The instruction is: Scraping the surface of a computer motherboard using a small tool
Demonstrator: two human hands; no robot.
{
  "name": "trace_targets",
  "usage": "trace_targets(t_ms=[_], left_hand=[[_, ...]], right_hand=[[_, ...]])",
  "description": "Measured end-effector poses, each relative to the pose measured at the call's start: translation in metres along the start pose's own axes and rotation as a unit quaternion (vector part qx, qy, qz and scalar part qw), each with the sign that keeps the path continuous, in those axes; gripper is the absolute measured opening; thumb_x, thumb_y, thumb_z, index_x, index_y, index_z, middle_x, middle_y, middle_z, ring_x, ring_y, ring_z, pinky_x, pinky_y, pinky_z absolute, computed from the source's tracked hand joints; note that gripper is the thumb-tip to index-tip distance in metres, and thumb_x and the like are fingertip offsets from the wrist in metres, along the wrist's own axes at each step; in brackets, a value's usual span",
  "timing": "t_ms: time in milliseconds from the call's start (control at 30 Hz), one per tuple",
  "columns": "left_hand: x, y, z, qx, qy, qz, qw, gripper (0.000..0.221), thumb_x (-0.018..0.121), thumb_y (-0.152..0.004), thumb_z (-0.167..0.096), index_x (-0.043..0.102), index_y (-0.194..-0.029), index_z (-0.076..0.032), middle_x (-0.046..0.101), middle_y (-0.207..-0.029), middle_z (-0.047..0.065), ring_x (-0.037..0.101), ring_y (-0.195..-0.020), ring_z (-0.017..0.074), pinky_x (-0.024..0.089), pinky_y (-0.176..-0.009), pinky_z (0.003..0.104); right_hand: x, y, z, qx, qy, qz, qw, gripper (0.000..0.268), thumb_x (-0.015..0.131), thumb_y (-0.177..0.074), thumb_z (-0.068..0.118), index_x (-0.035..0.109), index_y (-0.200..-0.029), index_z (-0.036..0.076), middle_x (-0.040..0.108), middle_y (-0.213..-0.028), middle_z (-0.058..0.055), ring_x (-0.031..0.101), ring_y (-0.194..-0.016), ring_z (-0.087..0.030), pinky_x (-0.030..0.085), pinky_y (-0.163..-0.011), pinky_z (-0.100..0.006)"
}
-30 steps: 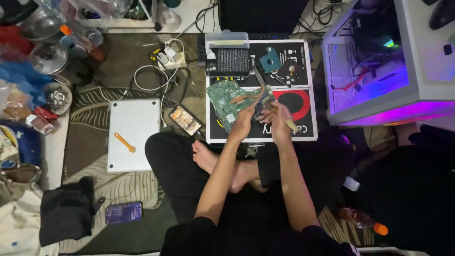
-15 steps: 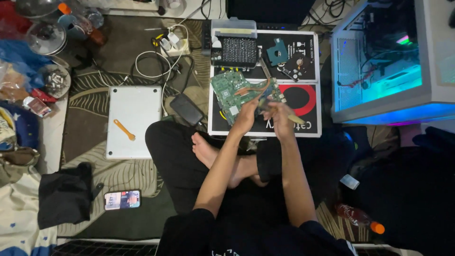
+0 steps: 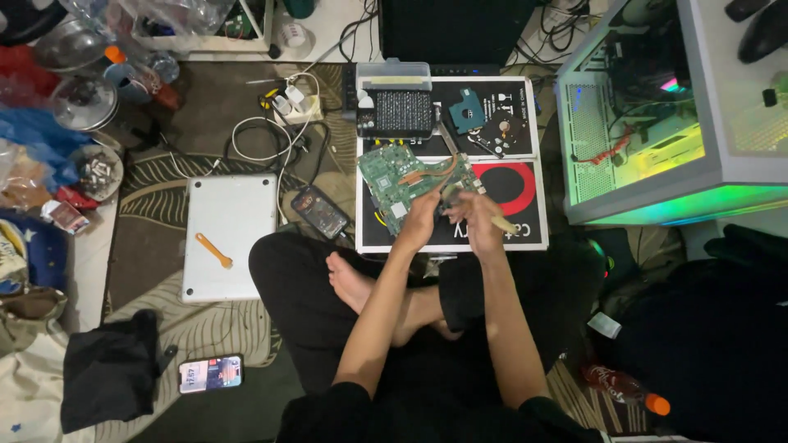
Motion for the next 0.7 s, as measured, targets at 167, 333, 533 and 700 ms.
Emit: trace_targets(t_ms=[167,333,533,700], left_hand=[[0.004,0.002,-0.019,-0.017,-0.024,-0.001,1.000,0.049,0.036,-0.110,-0.026,0.057,-0.141,0.005,0.052,-0.146,0.026,0.046,-0.139,0.0346,0.029,-0.123,0.048],[-0.004,-0.002,0.024,-0.006,-0.036,-0.011,0.999,0.047,0.036,-0.110,-0.025,0.059,-0.140,0.003,0.053,-0.147,0.021,0.048,-0.137,0.0272,0.032,-0.121,0.045],[0.005,0.003,-0.023,-0.017,-0.087,-0.017,0.996,0.047,0.037,-0.110,-0.027,0.064,-0.135,0.002,0.061,-0.139,0.021,0.053,-0.133,0.0266,0.033,-0.119,0.043],[0.010,0.003,-0.029,0.006,-0.035,0.003,0.999,0.045,0.037,-0.110,-0.021,0.062,-0.138,0.003,0.058,-0.141,0.022,0.052,-0.134,0.0257,0.034,-0.120,0.044]], right_hand=[[-0.010,-0.005,-0.010,-0.007,-0.005,-0.005,1.000,0.040,0.046,-0.108,0.030,0.065,-0.117,-0.004,0.072,-0.077,-0.021,0.072,-0.061,-0.023,0.052,-0.056,-0.025],[-0.004,-0.003,0.001,0.006,-0.016,-0.025,1.000,0.036,0.045,-0.110,0.031,0.065,-0.117,0.001,0.075,-0.084,-0.023,0.075,-0.067,-0.023,0.057,-0.060,-0.025],[-0.013,-0.006,-0.007,-0.006,-0.024,-0.050,0.998,0.041,0.048,-0.109,0.031,0.064,-0.120,-0.005,0.072,-0.082,-0.024,0.072,-0.060,-0.022,0.057,-0.054,-0.025],[-0.019,-0.002,-0.027,0.021,-0.017,0.006,1.000,0.039,0.052,-0.107,0.028,0.073,-0.102,-0.005,0.073,-0.081,-0.026,0.076,-0.066,-0.030,0.060,-0.060,-0.033]])
Point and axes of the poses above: each hand's wrist, its own y-axis away from the middle knuckle, its own x-axis out of the palm, z = x × y, the point moved 6 cm from there along -y, towards the middle knuckle
